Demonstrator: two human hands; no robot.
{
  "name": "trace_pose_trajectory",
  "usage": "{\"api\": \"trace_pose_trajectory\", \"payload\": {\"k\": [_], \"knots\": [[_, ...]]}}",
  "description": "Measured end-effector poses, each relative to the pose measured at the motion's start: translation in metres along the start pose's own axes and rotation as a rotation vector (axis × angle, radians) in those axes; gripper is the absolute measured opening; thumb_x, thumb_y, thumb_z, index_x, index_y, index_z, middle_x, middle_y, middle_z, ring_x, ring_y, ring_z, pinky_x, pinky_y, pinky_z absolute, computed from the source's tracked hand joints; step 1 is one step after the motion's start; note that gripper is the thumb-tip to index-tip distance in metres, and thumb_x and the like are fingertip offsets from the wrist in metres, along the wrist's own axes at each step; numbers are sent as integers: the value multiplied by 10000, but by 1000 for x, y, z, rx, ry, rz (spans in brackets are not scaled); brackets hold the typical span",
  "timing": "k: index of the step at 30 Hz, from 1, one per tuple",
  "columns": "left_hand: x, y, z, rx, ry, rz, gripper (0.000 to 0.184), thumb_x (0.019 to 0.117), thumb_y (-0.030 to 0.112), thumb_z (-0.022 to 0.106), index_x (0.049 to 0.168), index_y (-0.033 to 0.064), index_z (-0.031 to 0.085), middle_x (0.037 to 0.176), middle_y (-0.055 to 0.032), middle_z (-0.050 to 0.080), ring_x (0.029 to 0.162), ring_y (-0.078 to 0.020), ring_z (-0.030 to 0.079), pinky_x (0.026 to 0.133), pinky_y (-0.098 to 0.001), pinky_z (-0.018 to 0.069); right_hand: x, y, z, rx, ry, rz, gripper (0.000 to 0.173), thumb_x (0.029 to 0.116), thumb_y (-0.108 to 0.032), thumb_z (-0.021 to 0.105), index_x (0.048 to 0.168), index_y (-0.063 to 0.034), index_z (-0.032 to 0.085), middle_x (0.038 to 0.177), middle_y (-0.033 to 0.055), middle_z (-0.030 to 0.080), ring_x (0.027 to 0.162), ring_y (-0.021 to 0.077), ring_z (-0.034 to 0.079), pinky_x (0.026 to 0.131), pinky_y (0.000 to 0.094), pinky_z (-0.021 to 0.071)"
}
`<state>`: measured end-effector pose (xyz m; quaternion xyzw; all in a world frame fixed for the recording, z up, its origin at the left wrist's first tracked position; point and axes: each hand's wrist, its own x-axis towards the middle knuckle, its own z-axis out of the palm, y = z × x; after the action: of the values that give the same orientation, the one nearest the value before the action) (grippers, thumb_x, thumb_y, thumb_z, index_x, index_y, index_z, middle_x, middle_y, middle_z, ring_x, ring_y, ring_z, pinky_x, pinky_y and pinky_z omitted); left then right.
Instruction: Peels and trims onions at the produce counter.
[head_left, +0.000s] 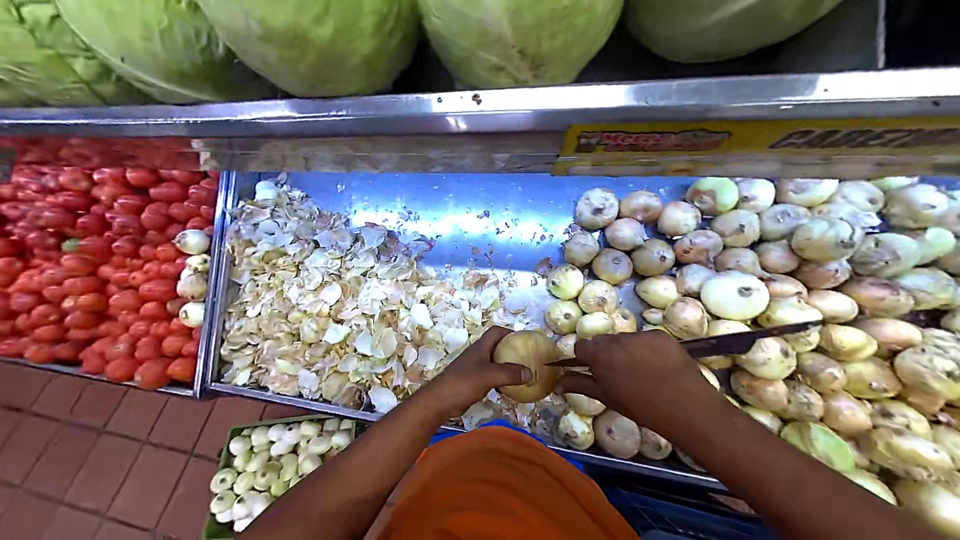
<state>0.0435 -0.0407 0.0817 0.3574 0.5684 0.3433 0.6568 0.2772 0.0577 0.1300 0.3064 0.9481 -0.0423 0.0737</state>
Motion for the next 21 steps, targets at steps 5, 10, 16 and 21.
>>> {"api": "trace_pose_trajectory", "payload": {"k": [5,10,16,21], "knots": [[-6,6,-6,53,-42,-20,553,897,324,703,1371,81,554,1177,-113,682,1046,-203,673,912,-403,563,19,0,0,-25,29,-174,696,888,-831,458,737,-173,629,588,4,555,540,197,620,470,404,490],[-9,3,3,199,-116,-112,544,936,423,685,1335,79,554,1131,-119,686,992,-205,685,886,-415,573,29,12,26,76,183,-492,696,880,-816,491,618,-176,573,496,-26,480,454,153,550,419,381,437],[-8,-4,5,162,-148,-128,478,957,492,635,1214,89,611,1039,-115,692,912,-197,685,792,-386,575,17,4,41,89,336,-604,649,893,-756,522,581,-187,532,475,-46,423,421,130,487,394,338,383],[-3,-2,0,72,-56,-111,434,983,459,607,1222,98,638,1068,-114,695,959,-206,679,851,-408,565,-2,0,46,117,355,-633,673,943,-745,453,590,-174,512,478,-23,417,416,163,488,387,366,393]]}}
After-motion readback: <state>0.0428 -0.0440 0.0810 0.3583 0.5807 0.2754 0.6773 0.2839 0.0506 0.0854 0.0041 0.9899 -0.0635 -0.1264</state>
